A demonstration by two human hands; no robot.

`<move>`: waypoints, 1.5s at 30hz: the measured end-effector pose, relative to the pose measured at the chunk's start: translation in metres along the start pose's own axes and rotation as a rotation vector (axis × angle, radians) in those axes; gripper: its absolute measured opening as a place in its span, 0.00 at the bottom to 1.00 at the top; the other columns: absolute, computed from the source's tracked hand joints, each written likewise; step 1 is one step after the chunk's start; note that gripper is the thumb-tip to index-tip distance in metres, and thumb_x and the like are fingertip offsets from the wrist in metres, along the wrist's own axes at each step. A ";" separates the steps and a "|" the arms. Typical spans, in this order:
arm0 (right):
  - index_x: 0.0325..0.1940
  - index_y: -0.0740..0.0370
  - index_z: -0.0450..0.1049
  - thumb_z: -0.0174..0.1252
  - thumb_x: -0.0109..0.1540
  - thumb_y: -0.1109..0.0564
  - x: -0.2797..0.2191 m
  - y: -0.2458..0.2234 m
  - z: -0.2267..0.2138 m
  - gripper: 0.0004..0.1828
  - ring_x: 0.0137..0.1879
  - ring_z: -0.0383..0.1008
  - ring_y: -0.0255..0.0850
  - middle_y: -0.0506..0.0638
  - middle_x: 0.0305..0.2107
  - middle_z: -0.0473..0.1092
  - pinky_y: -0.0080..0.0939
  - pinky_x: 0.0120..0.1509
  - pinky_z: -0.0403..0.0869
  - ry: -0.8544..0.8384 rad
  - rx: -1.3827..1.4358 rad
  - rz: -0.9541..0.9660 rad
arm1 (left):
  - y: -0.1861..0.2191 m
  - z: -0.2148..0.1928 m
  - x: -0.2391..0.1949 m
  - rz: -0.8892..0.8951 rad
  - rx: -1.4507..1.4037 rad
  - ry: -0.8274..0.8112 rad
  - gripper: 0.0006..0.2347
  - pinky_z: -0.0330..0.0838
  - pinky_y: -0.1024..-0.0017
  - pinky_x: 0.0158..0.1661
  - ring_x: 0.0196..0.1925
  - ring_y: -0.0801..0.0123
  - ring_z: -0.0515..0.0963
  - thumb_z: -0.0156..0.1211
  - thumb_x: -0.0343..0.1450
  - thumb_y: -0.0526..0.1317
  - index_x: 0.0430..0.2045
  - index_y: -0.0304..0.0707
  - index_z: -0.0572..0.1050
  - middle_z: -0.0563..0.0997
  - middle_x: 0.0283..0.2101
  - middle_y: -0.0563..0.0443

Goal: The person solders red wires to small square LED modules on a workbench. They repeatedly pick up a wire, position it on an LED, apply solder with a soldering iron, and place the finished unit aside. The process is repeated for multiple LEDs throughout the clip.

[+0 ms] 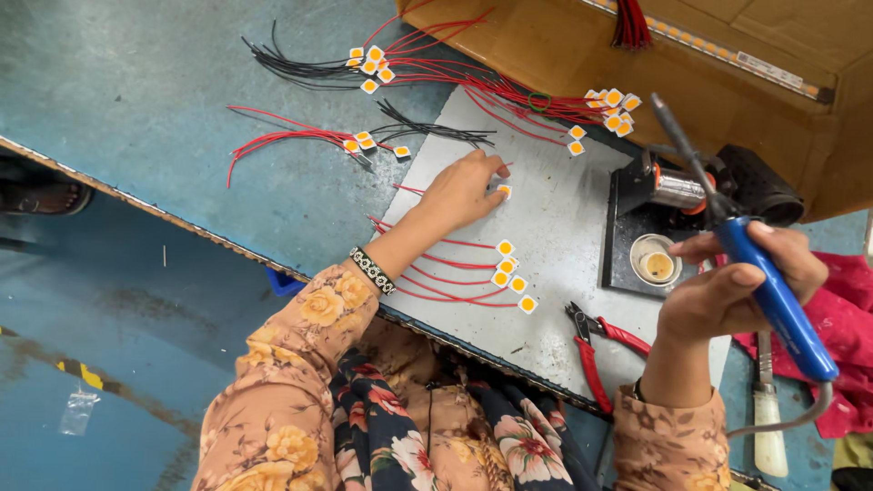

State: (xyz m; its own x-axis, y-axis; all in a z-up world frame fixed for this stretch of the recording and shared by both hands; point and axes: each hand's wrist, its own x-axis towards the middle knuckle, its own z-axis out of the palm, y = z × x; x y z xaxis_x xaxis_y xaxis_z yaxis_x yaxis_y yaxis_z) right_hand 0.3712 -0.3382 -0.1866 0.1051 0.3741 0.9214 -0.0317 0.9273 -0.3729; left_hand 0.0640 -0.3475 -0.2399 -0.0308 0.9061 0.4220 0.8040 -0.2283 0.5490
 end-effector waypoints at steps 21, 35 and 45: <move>0.61 0.65 0.59 0.49 0.78 0.38 -0.009 0.005 -0.002 0.26 0.25 0.72 0.44 0.57 0.40 0.64 0.32 0.25 0.69 0.021 0.021 0.095 | 0.017 -0.016 0.003 0.017 0.131 -0.262 0.11 0.74 0.56 0.40 0.43 0.52 0.82 0.68 0.66 0.45 0.37 0.43 0.80 0.83 0.37 0.46; 0.60 0.66 0.60 0.48 0.78 0.37 -0.012 0.010 0.001 0.27 0.26 0.73 0.43 0.58 0.39 0.65 0.29 0.25 0.66 -0.015 -0.016 0.078 | -0.005 -0.053 -0.013 -0.141 -0.135 -0.191 0.12 0.73 0.65 0.35 0.32 0.56 0.82 0.63 0.72 0.47 0.38 0.37 0.81 0.82 0.29 0.41; 0.60 0.66 0.59 0.49 0.78 0.37 -0.013 0.010 -0.001 0.27 0.26 0.74 0.44 0.58 0.40 0.65 0.31 0.25 0.68 -0.007 -0.003 0.075 | 0.006 -0.024 -0.021 0.056 -0.176 -0.110 0.07 0.75 0.62 0.39 0.39 0.51 0.83 0.62 0.72 0.41 0.36 0.36 0.77 0.84 0.35 0.43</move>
State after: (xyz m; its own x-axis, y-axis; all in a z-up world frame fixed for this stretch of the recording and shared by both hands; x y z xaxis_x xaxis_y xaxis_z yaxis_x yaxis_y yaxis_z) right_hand 0.3709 -0.3335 -0.2025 0.0953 0.4425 0.8917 -0.0364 0.8967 -0.4411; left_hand 0.0553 -0.3763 -0.2287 0.0843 0.9215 0.3792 0.6864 -0.3296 0.6482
